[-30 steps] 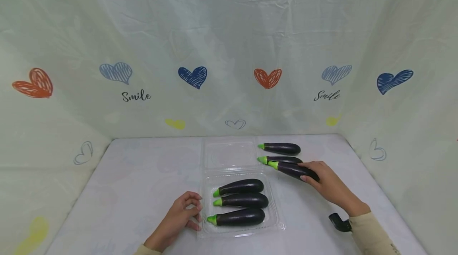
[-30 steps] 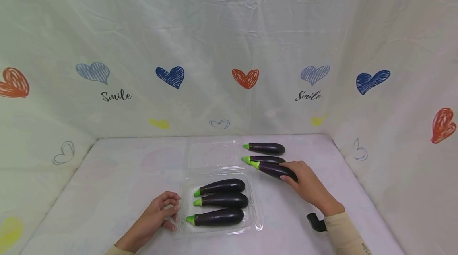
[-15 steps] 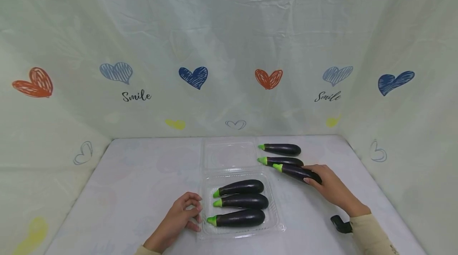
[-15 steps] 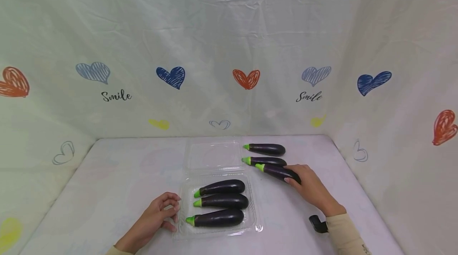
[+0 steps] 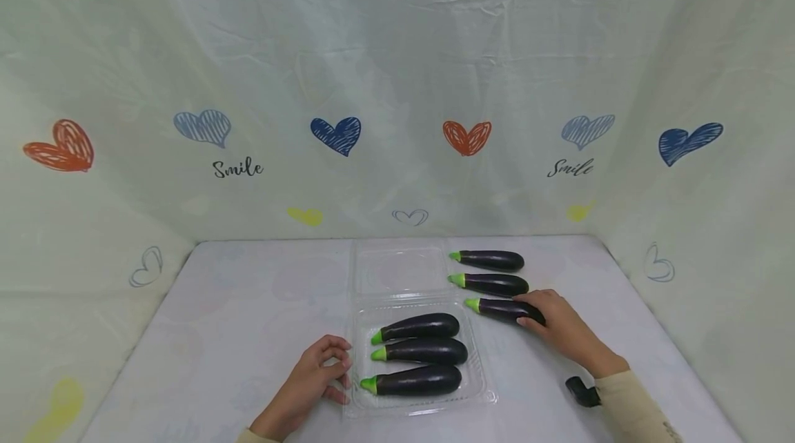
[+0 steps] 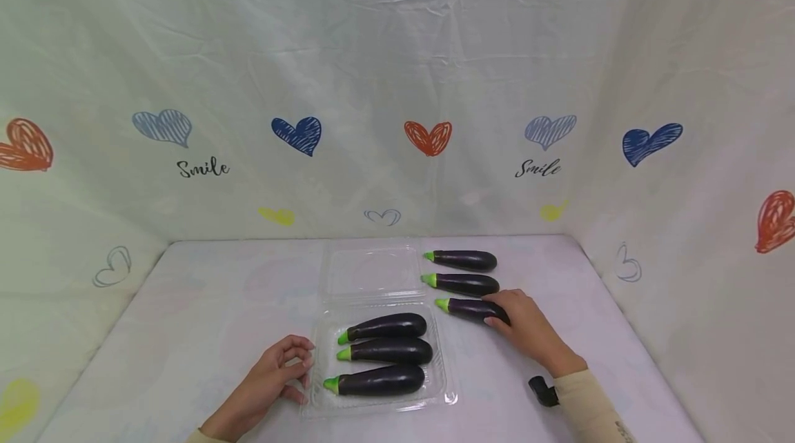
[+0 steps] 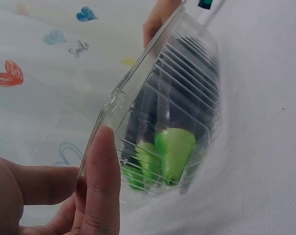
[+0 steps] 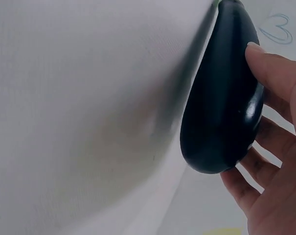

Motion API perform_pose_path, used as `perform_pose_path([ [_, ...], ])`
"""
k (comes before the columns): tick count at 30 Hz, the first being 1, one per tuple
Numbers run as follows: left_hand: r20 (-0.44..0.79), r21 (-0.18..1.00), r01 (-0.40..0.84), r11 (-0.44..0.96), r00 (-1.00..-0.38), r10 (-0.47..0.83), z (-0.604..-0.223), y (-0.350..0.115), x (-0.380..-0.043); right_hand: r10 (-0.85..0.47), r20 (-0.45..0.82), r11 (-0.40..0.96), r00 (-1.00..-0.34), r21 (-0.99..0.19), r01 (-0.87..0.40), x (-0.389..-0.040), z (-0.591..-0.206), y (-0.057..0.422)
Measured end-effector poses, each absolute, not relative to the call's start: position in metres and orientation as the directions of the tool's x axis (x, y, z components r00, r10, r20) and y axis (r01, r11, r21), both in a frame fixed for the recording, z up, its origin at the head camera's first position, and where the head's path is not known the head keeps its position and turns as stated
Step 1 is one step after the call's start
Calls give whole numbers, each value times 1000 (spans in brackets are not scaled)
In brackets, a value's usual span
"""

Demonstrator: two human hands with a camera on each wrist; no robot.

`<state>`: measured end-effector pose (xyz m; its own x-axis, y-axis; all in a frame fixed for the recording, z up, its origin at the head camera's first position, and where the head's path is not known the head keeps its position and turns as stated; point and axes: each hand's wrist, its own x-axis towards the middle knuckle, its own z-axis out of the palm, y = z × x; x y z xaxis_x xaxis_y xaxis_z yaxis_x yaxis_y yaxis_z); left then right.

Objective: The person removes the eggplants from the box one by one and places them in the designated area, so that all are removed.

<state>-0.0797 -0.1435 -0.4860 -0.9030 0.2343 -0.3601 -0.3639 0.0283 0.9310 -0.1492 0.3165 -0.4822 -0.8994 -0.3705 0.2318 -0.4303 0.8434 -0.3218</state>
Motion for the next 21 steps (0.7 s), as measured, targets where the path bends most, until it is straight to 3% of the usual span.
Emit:
perform_pose_path([
  [6, -365, 929, -368, 32, -903, 225, -487, -143, -80, -401, 232, 848, -887, -273, -454, -153, -486, 308],
  [21, -385, 922, -386, 39, -899, 208, -484, -141, -81, -460, 422, 821, -781, -133, -555, -160, -495, 298],
])
